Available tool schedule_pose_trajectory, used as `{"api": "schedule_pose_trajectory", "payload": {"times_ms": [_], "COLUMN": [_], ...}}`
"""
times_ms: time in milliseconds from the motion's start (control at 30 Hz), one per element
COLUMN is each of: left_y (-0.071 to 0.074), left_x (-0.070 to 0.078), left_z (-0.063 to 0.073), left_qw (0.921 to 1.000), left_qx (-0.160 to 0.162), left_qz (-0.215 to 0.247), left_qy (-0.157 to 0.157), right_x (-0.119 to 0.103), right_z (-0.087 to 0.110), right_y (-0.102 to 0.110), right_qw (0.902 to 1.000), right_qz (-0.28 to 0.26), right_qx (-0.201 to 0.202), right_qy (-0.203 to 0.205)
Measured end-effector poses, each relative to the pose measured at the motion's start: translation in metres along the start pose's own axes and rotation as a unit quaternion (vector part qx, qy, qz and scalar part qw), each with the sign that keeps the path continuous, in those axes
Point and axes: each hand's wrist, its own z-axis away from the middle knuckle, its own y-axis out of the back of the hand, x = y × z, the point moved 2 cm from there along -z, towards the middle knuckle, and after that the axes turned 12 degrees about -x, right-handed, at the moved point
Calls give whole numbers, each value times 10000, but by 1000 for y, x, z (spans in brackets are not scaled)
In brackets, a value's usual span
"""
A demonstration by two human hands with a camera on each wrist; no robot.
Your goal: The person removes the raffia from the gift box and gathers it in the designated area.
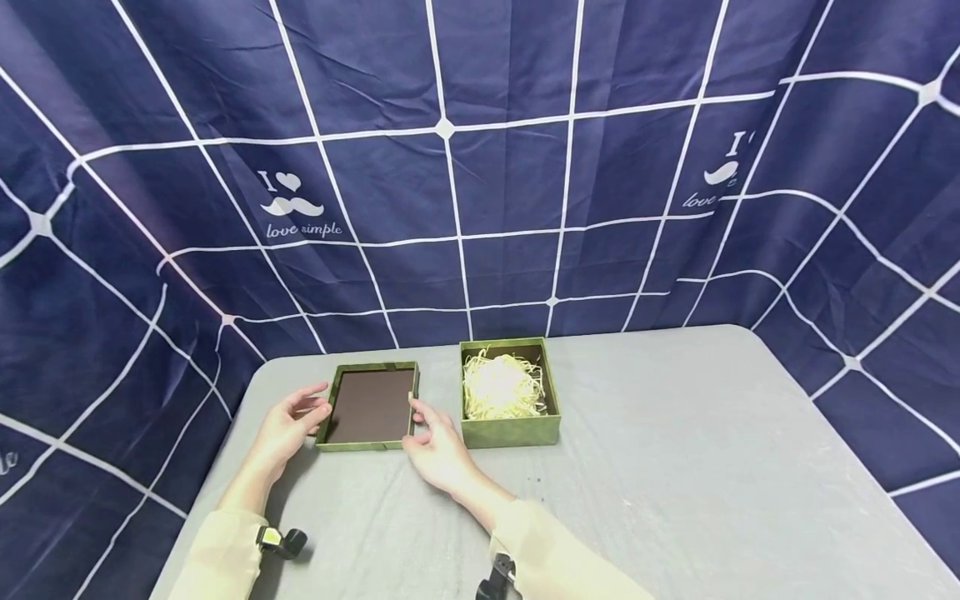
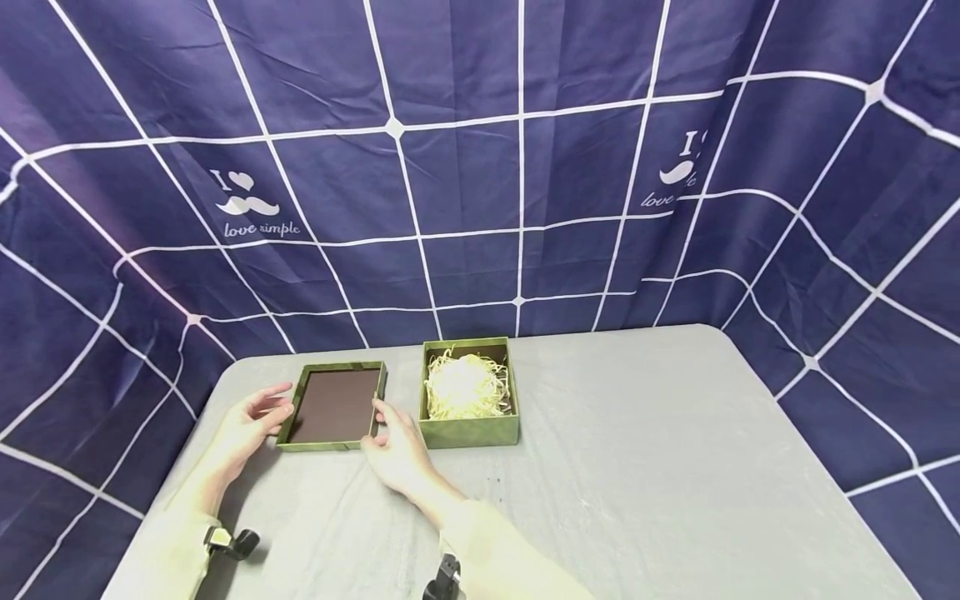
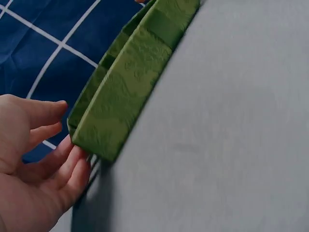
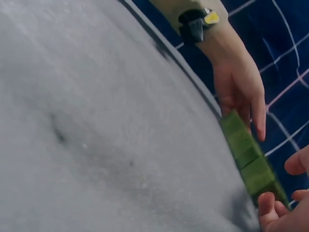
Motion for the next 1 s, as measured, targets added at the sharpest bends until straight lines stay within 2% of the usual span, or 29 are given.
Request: {"api": "schedule_pose_trajectory", "payload": {"times_ms": [100,200,400,533,733,833,1000], "left_y": [-1,-8,-29,-44,-68,-78,-93], "left_x": [9,17,33,42,56,66,81], "left_z": [0,-2,-10,-18,-28,-31,-35], "left_qw": [9990,9966,9909,9855,9768,9755,9792], "left_qx": [424,749,893,853,575,395,126], "left_qz": [-44,200,753,1135,1642,1686,1381], "left_qy": [-116,-283,-673,-932,-1247,-1357,-1483], "right_x": [-7,-16,-38,-49,-66,-71,-72], "right_z": [10,22,39,45,49,47,38], "right_y": [0,3,26,49,89,111,154], "right_qw": [9994,9977,9917,9870,9879,9886,9879], "right_qz": [171,344,698,924,1006,1083,1106], "right_qx": [-183,-410,-754,-995,-1027,-820,-550], "right_qy": [226,428,779,860,575,655,935]}}
